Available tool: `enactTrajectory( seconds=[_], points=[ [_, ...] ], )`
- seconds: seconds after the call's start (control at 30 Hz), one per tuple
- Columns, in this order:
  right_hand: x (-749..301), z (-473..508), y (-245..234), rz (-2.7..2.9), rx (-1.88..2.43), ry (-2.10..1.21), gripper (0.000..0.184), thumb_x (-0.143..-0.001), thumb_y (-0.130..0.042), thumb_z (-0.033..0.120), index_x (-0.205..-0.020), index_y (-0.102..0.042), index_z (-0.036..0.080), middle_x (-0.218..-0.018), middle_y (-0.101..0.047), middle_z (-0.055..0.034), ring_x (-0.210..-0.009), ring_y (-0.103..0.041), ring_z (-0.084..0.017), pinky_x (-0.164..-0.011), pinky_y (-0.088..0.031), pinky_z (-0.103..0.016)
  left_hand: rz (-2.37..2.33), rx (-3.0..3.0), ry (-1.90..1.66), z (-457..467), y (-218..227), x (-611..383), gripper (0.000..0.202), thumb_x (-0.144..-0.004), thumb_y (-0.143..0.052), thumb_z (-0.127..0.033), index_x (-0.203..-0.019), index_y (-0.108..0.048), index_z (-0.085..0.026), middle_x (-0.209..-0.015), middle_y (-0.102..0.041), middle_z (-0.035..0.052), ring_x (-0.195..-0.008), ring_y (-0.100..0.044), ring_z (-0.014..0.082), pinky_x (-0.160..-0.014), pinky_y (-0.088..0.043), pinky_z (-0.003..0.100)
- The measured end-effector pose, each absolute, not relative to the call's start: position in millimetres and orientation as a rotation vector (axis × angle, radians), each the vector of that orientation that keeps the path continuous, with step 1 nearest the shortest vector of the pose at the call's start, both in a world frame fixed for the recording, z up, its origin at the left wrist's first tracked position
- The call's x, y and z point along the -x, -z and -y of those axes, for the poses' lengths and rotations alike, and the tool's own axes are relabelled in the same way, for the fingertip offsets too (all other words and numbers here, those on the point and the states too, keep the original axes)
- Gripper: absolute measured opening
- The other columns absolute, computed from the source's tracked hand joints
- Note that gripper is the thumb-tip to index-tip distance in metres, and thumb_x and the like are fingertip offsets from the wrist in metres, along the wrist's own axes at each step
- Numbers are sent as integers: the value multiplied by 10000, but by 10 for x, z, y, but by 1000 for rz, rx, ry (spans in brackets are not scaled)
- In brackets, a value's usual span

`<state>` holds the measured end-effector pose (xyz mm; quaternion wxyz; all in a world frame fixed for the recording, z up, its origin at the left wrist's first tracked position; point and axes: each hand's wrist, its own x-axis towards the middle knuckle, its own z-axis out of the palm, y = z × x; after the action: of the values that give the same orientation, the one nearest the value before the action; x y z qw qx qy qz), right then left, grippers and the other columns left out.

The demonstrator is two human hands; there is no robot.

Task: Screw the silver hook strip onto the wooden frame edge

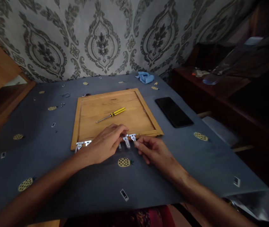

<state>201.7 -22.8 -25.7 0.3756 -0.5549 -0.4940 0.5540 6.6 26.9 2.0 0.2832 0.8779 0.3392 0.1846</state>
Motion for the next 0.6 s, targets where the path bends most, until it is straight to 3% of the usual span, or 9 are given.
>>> enactTrajectory(
  seconds=[0.43,0.6],
  points=[
    [-2034,196,265,1258,1404,-1481,347,-760,-638,483,-637,-523,180,-558,-503,51,-382,-382,-37,-393,-258,-208,-878,-2414,-450,-280,-23,-141,239,-953,-411,-115,-1164,-483,-203,-1128,-616,72,-1095,-560,201,-958,-468,393],
    [-2030,196,241,1245,1396,-1492,358,-770,-646,480,-628,-534,171,-550,-505,52,-379,-389,-32,-400,-265,-200,-924,-2535,-363,-267,-111,-198,311,-876,-588,-216,-1164,-471,-201,-1134,-622,86,-1094,-554,258,-933,-454,453]
  ],
)
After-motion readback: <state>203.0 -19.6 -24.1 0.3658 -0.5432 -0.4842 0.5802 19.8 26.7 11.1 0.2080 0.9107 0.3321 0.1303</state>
